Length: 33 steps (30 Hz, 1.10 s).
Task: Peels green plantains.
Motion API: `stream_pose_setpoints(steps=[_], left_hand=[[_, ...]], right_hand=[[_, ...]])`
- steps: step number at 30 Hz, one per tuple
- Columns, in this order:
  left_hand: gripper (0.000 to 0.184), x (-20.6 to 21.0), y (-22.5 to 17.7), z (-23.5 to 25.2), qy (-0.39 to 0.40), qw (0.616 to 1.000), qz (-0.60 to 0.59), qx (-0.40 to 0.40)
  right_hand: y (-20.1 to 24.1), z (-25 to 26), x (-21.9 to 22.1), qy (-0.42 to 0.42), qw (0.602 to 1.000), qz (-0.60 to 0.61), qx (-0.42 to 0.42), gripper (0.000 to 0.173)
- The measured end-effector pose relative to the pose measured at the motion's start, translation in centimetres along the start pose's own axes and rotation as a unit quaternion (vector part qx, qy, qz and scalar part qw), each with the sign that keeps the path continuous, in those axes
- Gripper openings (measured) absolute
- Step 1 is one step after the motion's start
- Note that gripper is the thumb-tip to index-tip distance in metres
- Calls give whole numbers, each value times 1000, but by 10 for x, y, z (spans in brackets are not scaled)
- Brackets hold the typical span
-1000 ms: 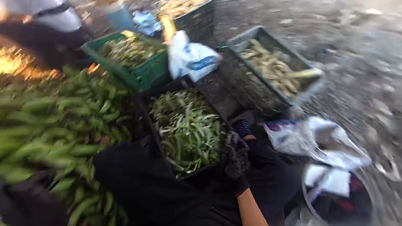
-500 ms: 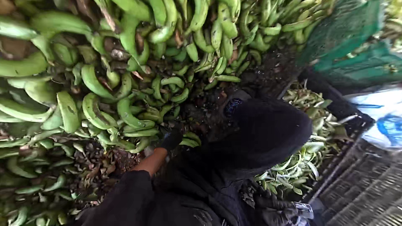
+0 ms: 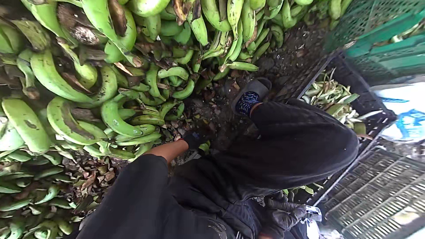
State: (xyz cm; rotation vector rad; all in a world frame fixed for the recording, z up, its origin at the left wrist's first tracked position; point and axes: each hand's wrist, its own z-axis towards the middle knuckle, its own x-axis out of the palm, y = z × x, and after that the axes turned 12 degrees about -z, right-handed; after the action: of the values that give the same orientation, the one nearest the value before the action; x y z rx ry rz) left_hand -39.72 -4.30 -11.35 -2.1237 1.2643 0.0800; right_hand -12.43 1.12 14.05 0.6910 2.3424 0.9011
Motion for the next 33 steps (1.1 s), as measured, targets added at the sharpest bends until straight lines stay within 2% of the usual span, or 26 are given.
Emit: stream_pose_setpoints(steps=[2, 4, 5, 7, 9, 10, 11, 12, 13, 16, 18, 21, 23, 24, 25, 26, 27, 29, 31, 32, 33], left_hand=[[75, -8, -1, 5, 14, 1000, -15, -15], [74, -18, 2, 7, -6, 998, -54, -23], [76, -25, 5, 4, -28, 995, -90, -28], [80, -31, 20, -3, -119, 971, -207, -22], [85, -42, 32, -21, -209, 910, -358, -18], [82, -51, 33, -34, -246, 870, -426, -15], [78, -63, 30, -48, -271, 828, -490, -5], [73, -74, 25, -62, -286, 791, -541, 6], [68, -84, 24, -68, -306, 755, -579, 25], [38, -118, -2, -78, -359, 634, -674, 120], [32, -145, -22, -78, -320, 583, -715, 215], [35, -190, -90, -91, -248, 543, -723, 348], [30, -216, -147, -101, -200, 515, -704, 446], [35, -225, -175, -104, -160, 502, -686, 502], [36, -233, -205, -106, -115, 494, -662, 552], [34, -239, -235, -109, -73, 495, -634, 590], [32, -244, -265, -114, -37, 504, -601, 619], [30, -242, -319, -128, -28, 546, -546, 634], [31, -223, -364, -142, -78, 619, -495, 604], [38, -213, -381, -145, -86, 656, -460, 592], [44, -204, -396, -142, -77, 673, -425, 601]], right_hand=[[-1, 1, -2, 8, 1000, -9, -5, 55], [1, 5, -2, 7, 1000, -6, 2, 60], [2, 7, -4, 14, 1000, -4, 2, 63], [5, 8, -5, -5, 1000, -14, 17, 60], [7, 17, -10, -28, 998, -6, 52, 57], [-2, 30, -21, -12, 999, 11, 49, 56], [-23, 50, -44, 51, 997, 56, 7, 56], [-55, 82, -70, 137, 981, 113, -79, 57], [-72, 102, -82, 178, 966, 149, -115, 56], [-73, 115, -95, 284, 926, 190, -159, 53], [-57, 114, -96, 359, 891, 190, -201, 46], [-21, 95, -86, 414, 850, 183, -271, 53], [11, 63, -73, 398, 847, 143, -324, 39], [26, 49, -69, 373, 853, 112, -348, 36], [40, 40, -64, 352, 848, 77, -389, 41], [53, 38, -59, 353, 825, 63, -437, 42], [65, 40, -55, 383, 783, 62, -486, 35], [93, 31, -51, 416, 724, 51, -547, 27], [114, 18, -58, 434, 711, 48, -551, 39], [120, 15, -62, 445, 714, 50, -538, 35], [122, 14, -65, 457, 715, 57, -526, 25]])
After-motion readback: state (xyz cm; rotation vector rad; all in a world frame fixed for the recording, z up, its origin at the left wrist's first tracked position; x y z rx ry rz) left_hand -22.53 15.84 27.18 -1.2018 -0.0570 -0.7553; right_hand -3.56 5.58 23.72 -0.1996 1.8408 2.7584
